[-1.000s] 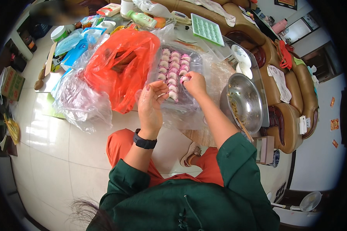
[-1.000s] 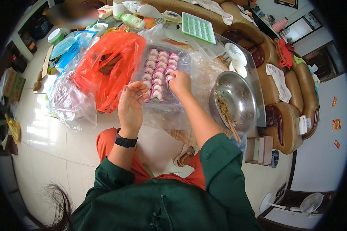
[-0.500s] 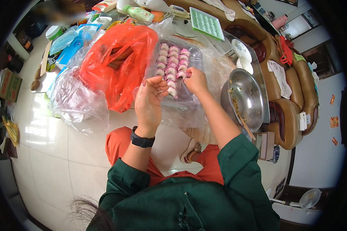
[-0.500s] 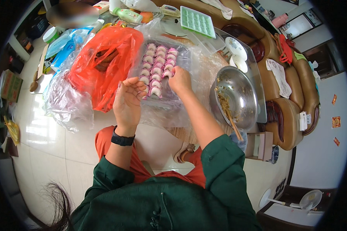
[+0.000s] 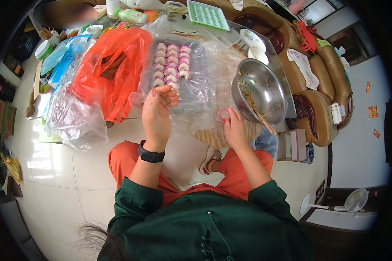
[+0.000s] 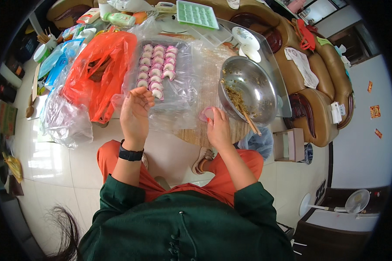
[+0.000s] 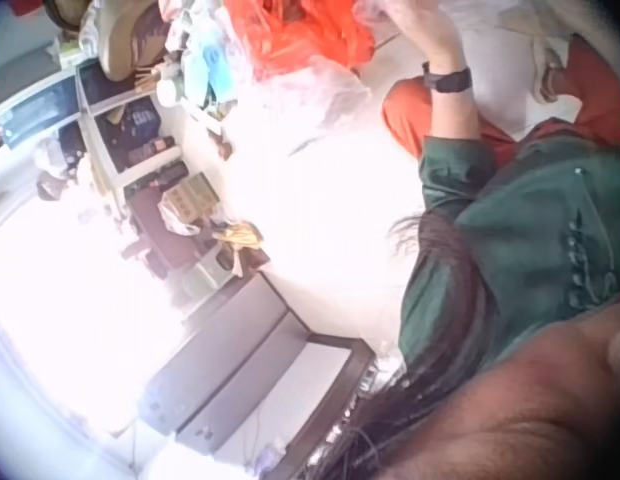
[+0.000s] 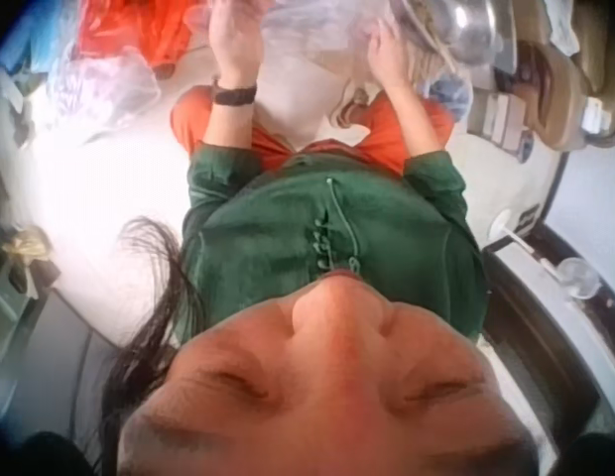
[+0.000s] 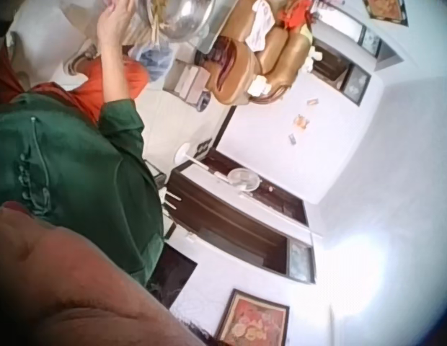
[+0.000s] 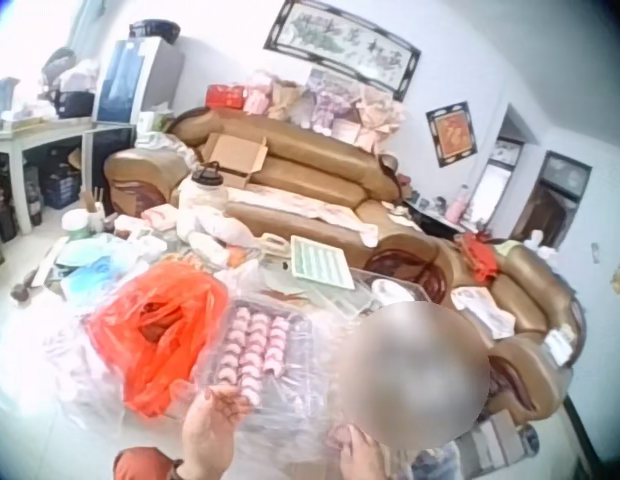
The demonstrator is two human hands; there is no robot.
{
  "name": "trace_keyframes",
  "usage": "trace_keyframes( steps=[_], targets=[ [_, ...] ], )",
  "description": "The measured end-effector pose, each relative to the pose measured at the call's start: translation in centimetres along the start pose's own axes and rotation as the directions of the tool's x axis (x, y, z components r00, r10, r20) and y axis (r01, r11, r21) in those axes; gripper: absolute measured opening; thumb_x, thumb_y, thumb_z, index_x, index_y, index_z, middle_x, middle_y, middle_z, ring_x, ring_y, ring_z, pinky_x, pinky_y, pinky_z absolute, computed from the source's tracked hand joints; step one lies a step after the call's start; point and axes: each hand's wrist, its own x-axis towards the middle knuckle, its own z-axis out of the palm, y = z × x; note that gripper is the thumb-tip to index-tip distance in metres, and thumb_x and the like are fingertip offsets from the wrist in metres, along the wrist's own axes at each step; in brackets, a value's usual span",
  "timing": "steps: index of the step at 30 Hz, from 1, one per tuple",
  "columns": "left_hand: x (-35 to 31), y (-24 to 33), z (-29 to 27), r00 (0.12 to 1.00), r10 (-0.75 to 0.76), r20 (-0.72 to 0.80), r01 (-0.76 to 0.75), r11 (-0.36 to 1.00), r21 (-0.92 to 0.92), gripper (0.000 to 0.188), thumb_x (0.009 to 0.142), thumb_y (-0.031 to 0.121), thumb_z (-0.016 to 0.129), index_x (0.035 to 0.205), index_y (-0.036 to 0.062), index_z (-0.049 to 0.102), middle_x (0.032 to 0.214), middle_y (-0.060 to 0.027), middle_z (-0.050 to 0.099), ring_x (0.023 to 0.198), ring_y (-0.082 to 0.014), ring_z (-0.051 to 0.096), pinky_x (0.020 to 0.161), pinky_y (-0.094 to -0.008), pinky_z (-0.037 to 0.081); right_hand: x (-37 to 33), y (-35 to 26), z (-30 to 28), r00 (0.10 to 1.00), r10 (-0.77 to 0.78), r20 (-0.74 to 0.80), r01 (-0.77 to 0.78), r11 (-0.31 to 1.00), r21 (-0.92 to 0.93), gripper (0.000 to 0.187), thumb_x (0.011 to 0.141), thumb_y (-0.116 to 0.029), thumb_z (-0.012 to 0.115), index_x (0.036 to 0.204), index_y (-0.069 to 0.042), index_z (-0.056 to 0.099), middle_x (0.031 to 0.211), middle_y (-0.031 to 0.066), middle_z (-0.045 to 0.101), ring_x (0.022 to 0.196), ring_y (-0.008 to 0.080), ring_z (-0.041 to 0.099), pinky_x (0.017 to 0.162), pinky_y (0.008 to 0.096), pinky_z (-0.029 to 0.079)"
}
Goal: The person sits on the floor and repeatedly fills small pink and white dough wrappers with a meat mixture using chopsticks, then folds and seals them into dumplings. The finished dumplings are placed in a plastic tray on the table.
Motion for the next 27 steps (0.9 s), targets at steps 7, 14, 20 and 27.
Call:
trace_keyframes(
  steps=[7,14,20,27],
  targets=[
    [-3.6,-3.0,1.9,0.983,-0.144,0.117,0.124,0.979,0.162,0.031,0.099,0.026,0.042,0.106,0.0006,0.058,0.094,-0.0082,0.061,0.085,-0.0158,0.056,0.079,-0.0301,0.044,0.3,1.3,0.8,0.989,0.145,-0.033,-0.144,0.989,0.045,0.037,0.079,-0.006,0.062,0.114,0.002,0.054,0.108,0.0210,0.056,0.103,0.0384,0.052,0.092,0.0437,0.041],
    [-7.4,-6.1,1.8,0.934,-0.339,0.113,0.294,0.909,0.294,0.021,0.099,0.017,0.046,0.106,0.0015,0.058,0.091,-0.0056,0.061,0.082,-0.0134,0.057,0.077,-0.0281,0.045,-0.4,0.0,-0.2,0.968,0.207,-0.142,-0.177,0.964,0.197,0.015,0.072,-0.003,0.069,0.085,-0.003,0.060,0.084,0.0104,0.061,0.089,0.0315,0.055,0.083,0.0422,0.043],
    [-9.0,-9.0,2.6,0.906,-0.423,0.022,0.370,0.815,0.446,0.021,0.095,0.008,0.052,0.114,0.0004,0.054,0.098,-0.0052,0.060,0.085,-0.0122,0.057,0.075,-0.0268,0.047,-1.2,0.2,-0.5,0.961,0.164,-0.225,-0.044,0.886,0.461,0.012,0.077,-0.003,0.068,0.084,-0.003,0.058,0.083,0.0089,0.064,0.081,0.0229,0.060,0.074,0.0331,0.047],
    [-8.7,-9.0,5.1,0.846,-0.533,0.026,0.515,0.829,0.218,0.024,0.095,0.012,0.054,0.117,0.0021,0.055,0.107,-0.0064,0.060,0.094,-0.0155,0.059,0.083,-0.0293,0.049,-3.0,-2.5,-4.0,0.950,0.258,0.174,-0.260,0.353,0.899,0.006,0.088,-0.003,0.061,0.091,-0.001,0.058,0.082,0.0007,0.062,0.076,0.0059,0.057,0.067,0.0218,0.046]
  ],
)
